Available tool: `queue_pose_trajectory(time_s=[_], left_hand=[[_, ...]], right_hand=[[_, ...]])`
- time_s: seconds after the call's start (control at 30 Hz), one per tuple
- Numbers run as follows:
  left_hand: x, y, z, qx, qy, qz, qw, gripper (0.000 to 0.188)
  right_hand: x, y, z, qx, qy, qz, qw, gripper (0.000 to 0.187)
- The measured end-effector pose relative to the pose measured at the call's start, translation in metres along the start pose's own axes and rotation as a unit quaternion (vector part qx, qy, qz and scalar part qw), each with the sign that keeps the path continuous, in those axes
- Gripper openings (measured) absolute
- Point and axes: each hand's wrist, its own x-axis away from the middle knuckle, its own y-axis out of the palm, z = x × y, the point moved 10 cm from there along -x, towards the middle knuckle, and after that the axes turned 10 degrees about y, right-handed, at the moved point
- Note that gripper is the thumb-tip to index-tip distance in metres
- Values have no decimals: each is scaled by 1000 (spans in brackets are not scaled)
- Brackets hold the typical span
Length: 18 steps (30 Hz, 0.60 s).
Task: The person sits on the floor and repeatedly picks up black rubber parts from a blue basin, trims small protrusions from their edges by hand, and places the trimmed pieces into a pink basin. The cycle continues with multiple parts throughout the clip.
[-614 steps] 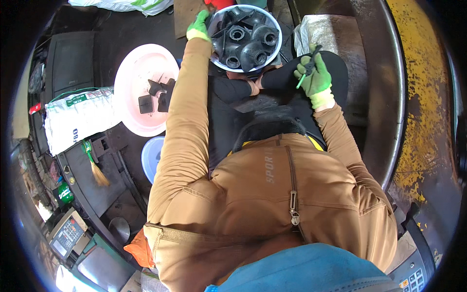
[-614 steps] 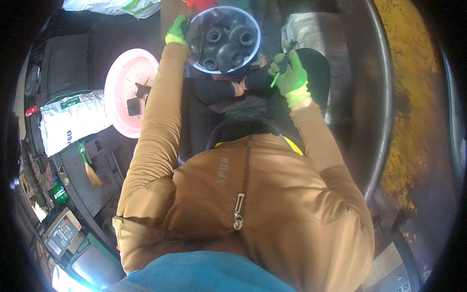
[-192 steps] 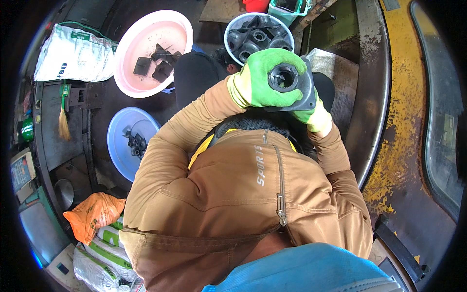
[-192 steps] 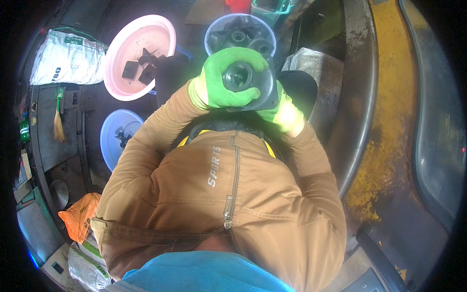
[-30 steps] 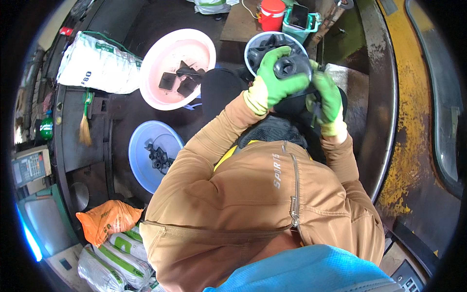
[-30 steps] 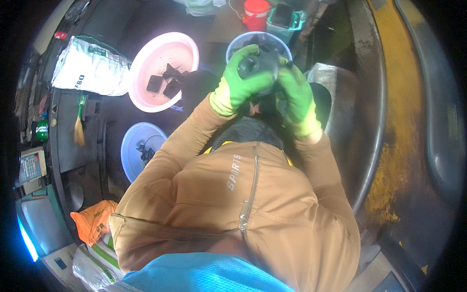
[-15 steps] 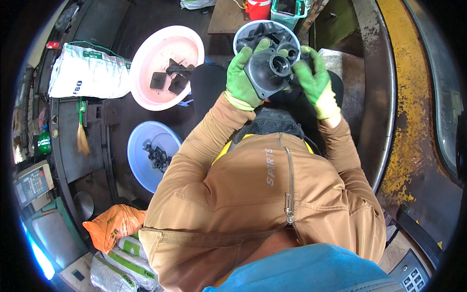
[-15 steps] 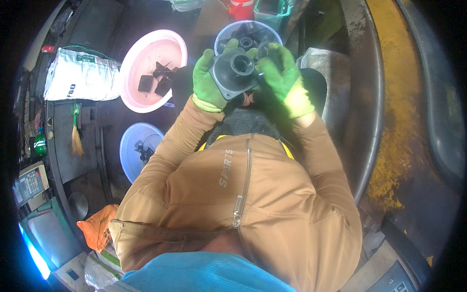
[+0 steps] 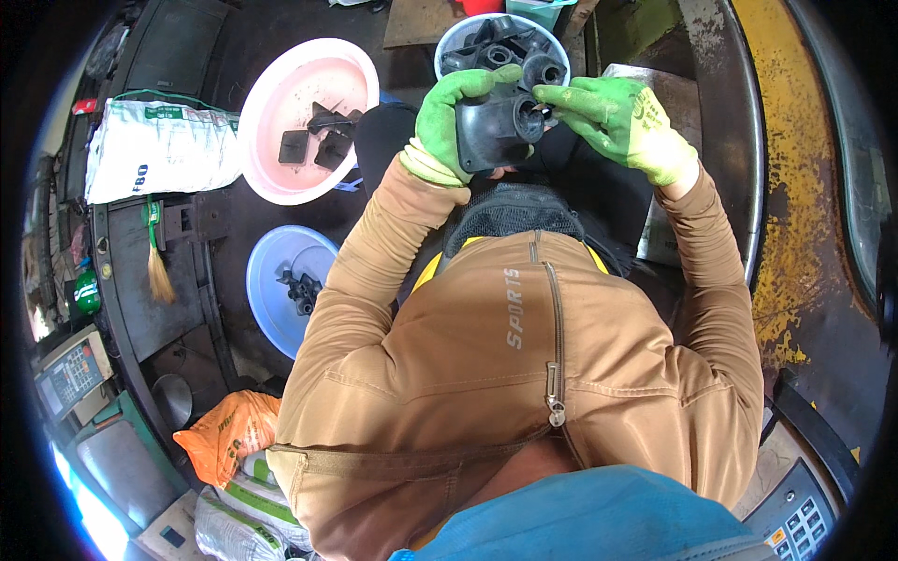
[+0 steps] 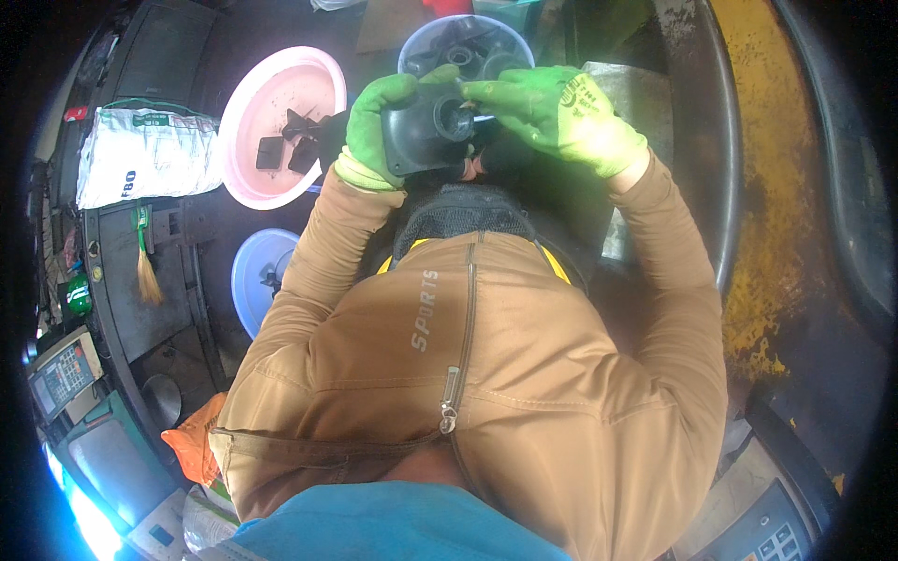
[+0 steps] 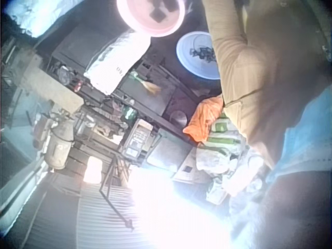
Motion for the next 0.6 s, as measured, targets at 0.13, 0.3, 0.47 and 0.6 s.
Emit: queue_pose_trajectory(time_s=[0.13, 0.3, 0.47, 0.6], left_hand=[[1, 8, 8, 18, 38, -45, 998, 60], [-4, 9, 22, -38, 110, -76, 990, 64], [-4, 15, 35, -37, 194, -104, 975, 64], [2, 21, 51, -121, 304, -125, 937, 70]], right_hand=[[4, 9, 4, -11, 28, 8, 1000, 35], [10, 14, 0, -34, 31, 48, 998, 29], [13, 27, 15, -123, 150, 32, 980, 32], [20, 42, 27, -273, 264, 24, 925, 35]])
